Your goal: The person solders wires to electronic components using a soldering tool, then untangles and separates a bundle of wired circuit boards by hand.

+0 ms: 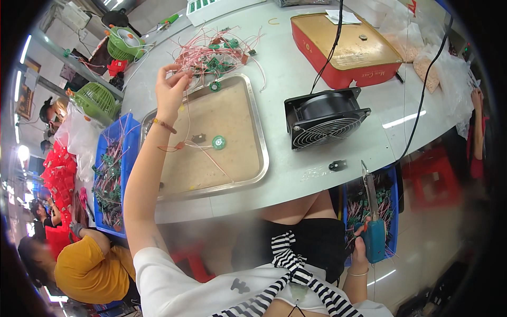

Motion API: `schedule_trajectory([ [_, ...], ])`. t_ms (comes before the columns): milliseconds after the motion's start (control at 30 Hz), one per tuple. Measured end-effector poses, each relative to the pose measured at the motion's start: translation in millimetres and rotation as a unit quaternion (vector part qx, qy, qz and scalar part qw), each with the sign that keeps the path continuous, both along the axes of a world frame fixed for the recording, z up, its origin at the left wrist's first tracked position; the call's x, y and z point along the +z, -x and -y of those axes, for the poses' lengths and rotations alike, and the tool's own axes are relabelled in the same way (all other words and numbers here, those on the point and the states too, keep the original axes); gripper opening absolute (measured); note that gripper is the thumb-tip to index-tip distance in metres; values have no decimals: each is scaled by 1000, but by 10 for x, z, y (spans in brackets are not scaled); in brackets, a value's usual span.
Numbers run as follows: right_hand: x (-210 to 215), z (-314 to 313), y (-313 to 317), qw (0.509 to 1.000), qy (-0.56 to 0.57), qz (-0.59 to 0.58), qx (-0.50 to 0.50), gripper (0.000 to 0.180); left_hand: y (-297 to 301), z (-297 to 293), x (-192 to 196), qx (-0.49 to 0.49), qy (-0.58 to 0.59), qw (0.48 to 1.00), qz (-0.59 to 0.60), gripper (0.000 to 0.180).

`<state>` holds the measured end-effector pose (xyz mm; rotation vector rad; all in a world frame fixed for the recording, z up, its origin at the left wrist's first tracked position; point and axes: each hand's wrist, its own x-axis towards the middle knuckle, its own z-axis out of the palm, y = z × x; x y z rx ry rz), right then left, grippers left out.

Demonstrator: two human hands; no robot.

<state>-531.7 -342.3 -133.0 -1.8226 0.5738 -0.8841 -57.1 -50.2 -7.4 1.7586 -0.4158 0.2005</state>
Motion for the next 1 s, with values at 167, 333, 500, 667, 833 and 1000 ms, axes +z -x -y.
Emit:
schedule_trajectory([
  [167, 59, 0, -18, 1000, 23, -5, 3, 43, -70, -9, 56, -28, 43, 998, 28, 27],
  [333, 79, -7, -30, 1000, 18, -3, 2, 41, -175, -44, 140, 48, -161, 972, 165, 19],
  [500, 49, 4, -26, 1000, 20, 7, 1, 39, -151, -20, 230, 85, -201, 954, 207, 17],
  [667, 33, 13, -23, 1000, 29, 7, -2, 37, -87, 8, 218, 82, -196, 917, 337, 15],
  [833, 54, 30, -29, 999, 45, 4, 8, 37, -106, -27, 127, 71, -209, 909, 352, 13],
  [1000, 58, 27, -33, 1000, 30, 5, -1, 38, -239, -66, 96, 26, -143, 962, 230, 13],
])
